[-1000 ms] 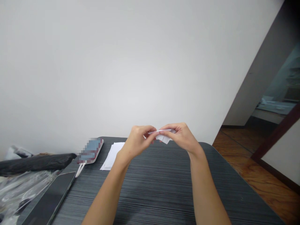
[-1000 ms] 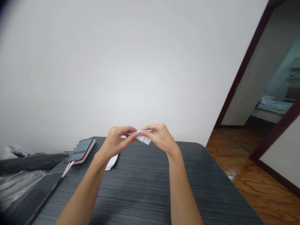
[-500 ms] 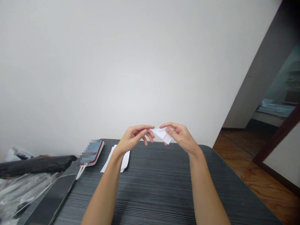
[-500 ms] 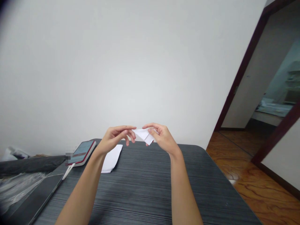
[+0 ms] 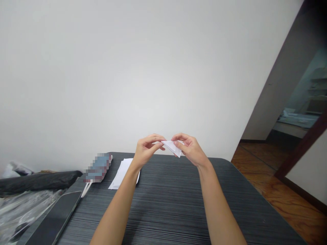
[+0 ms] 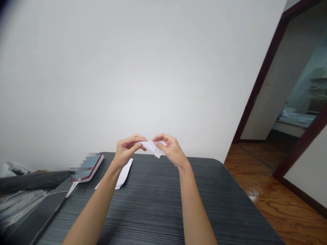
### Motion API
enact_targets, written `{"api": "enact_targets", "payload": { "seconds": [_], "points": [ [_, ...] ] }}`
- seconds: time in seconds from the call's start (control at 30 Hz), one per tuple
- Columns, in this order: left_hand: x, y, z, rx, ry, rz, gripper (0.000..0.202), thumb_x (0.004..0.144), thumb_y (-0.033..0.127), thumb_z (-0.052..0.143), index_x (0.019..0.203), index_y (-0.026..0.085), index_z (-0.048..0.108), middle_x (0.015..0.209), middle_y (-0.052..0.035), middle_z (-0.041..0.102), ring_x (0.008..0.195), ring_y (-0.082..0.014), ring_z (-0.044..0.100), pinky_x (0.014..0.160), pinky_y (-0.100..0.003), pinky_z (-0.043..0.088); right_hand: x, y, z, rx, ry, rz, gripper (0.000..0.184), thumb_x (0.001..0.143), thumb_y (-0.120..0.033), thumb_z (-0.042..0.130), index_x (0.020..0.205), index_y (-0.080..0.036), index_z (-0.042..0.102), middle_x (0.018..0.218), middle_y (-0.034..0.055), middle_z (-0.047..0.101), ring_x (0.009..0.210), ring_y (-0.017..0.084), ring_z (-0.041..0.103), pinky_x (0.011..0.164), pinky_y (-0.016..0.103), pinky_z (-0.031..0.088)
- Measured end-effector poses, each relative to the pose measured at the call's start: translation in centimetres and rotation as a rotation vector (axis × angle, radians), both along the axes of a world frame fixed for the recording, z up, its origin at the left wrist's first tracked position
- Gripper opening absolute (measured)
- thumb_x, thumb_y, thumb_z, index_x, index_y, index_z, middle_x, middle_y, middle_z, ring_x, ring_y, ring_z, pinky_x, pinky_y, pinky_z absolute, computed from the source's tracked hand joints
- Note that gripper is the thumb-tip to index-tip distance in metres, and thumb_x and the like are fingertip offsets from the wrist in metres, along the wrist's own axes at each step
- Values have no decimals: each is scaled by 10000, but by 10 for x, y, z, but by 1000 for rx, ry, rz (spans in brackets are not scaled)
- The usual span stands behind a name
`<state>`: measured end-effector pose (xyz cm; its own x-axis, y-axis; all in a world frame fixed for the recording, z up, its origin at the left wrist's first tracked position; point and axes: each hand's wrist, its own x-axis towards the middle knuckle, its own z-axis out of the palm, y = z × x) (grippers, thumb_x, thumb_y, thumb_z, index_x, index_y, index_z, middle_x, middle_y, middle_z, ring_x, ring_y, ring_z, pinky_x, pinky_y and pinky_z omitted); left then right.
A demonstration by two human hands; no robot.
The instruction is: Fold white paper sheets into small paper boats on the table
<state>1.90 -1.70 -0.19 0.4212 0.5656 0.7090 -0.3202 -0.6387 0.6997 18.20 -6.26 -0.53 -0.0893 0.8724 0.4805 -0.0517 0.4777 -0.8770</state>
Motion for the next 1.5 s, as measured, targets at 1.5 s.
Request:
{"api": "enact_targets", "payload": {
  "seconds": [1.5],
  "points": [
    [1, -21, -120, 679, 1170, 124, 297, 796, 337, 438, 983, 135, 552, 982, -105, 508, 877, -203, 509, 775, -309, 419, 15, -19, -145, 71, -880, -198, 198, 804, -203, 432, 720, -169, 609, 863, 38, 534, 785, 127, 503, 730, 251, 390]
  ]
}}
